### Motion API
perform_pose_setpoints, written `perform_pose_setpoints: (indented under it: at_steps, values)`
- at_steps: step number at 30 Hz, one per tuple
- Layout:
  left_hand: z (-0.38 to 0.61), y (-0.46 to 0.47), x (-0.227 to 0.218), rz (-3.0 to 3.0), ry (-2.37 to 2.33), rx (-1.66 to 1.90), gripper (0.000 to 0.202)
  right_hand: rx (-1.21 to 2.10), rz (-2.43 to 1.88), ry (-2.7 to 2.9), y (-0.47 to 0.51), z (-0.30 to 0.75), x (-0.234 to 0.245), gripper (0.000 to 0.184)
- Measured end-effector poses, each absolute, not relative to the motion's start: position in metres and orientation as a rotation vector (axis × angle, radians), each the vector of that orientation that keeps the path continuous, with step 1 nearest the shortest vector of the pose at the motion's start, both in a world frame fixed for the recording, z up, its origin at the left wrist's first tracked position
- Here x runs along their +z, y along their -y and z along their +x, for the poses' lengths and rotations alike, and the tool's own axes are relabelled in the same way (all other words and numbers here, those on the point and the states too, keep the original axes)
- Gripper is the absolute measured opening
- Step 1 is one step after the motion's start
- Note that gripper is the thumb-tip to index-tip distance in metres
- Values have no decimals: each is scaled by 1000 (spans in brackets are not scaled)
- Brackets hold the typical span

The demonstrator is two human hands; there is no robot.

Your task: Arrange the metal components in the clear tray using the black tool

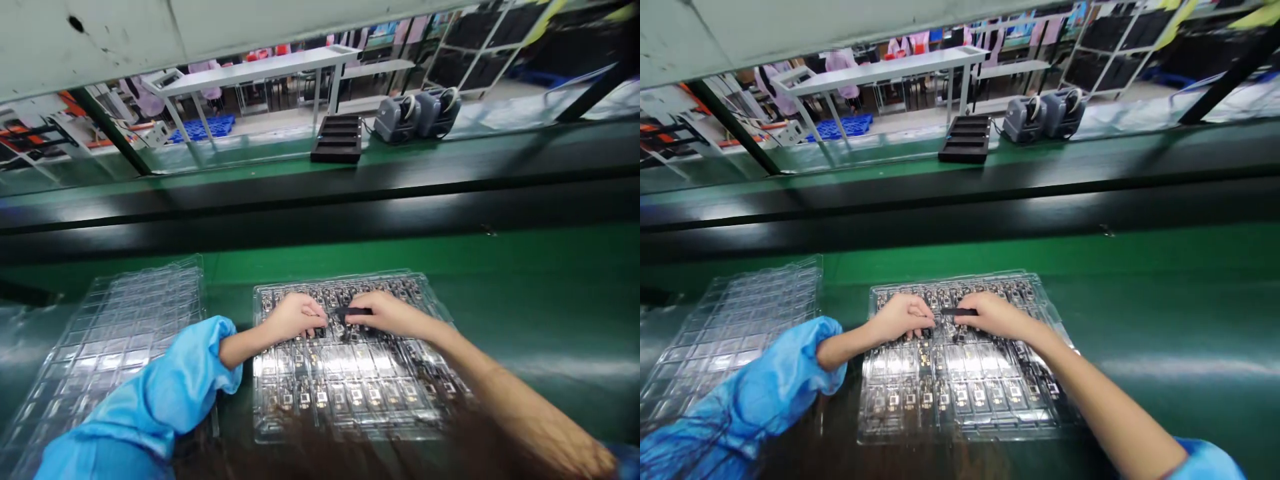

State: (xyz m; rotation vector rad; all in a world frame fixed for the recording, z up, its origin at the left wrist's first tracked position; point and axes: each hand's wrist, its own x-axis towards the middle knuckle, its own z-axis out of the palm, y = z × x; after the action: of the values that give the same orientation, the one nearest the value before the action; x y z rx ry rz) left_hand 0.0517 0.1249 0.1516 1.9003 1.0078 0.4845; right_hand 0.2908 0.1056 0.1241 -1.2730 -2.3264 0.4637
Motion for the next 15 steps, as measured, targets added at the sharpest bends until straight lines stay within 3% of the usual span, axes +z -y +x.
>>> perform_pose_setpoints:
  at_steps: [4,9,15]
  values:
    - [54,-138,136,2020,-1027,477,14,263,-1267,2374,-118,280,116,29]
    - [55,-137,127,2026,-1025,535,40,88,-1329,2296,-116,279,112,27]
    - [44,-140,127,2105,-1038,597,25,26,-1372,2147,-97,271,103,22]
